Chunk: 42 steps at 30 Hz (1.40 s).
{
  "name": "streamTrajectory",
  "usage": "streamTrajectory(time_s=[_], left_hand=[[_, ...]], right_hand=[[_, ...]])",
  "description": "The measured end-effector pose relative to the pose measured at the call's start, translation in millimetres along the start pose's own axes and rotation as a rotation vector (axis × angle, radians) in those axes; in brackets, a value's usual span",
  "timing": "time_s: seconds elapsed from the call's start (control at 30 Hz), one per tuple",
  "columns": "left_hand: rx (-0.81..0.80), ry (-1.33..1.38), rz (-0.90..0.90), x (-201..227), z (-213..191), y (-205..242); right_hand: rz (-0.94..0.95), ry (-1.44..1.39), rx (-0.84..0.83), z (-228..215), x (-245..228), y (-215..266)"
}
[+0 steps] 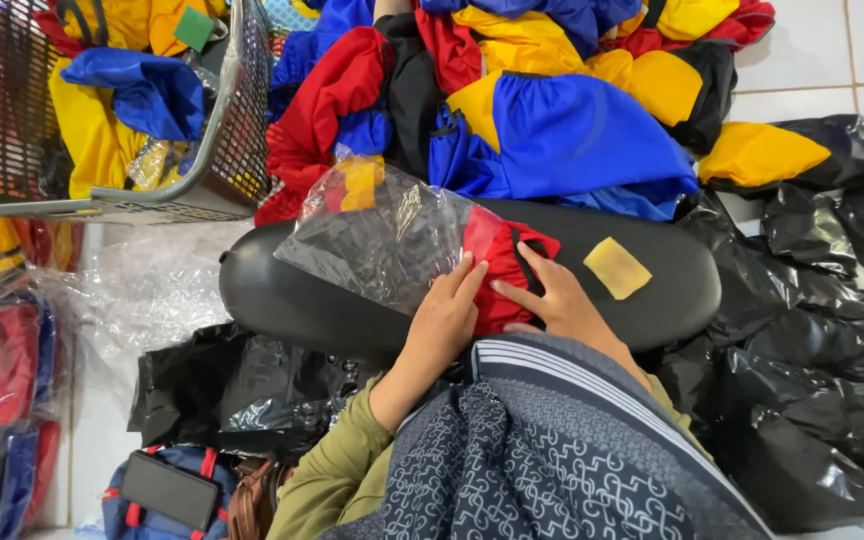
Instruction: The person cleans a red fabric cover using a sponge, folds it, and places it into a clear plastic bag followed by a black mailing bag. They then pick up a yellow fabric cover and use shears to trim a section of the material.
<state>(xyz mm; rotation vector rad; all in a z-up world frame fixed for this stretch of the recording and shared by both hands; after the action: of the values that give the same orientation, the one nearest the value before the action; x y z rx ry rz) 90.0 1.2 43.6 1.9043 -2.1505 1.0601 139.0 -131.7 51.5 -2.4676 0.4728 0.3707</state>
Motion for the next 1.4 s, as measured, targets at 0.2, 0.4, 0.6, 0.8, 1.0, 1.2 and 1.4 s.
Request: streamTrajectory(time_s=[0.2,0.4,0.6,0.8,1.0,1.2,1.4], left_hand=[[0.015,-0.07,0.199,30.0,-5.4,-16.4],[0.121,-0.14,0.246,32.6,-10.9,-18.8],[0.158,-0.304,0.106,28.2,-32.9,-9.7],[-0.065,-0.292,0.034,9.9,-3.4,-3.9],[-0.092,-0.254,0.005,3.5,6.0,-2.5],[-0.111,-0.196,-0.013,4.8,-0.9,-2.6],[0.049,-0.028,0.096,25.2,-22.4,22.8]], right_hand=[[0.18,0.446,0.176,60.8,37.9,23.0],[0.072,0.373,0.219,62.0,23.1,15.5],[-0.046,0.27,0.243,67.4,0.4,14.7],[-0.029,0.058,-0.137,94.9,14.2,23.3],[-0.086,0.002,-0.208,114.1,7.9,-23.2],[-0.116,-0.06,-0.286,140.3,0.5,-66.5],[-0.125,-0.1,-0.363,153.8,-1.0,-90.8]])
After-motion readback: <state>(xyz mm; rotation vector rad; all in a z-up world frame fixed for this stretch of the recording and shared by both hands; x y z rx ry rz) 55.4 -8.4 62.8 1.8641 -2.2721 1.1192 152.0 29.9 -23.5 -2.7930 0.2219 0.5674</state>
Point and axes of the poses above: each hand's wrist, its own y-axis away from the middle knuckle, its own z-axis out of the palm, x = y × z, the point moved 10 cm from there along -y, towards the middle knuckle
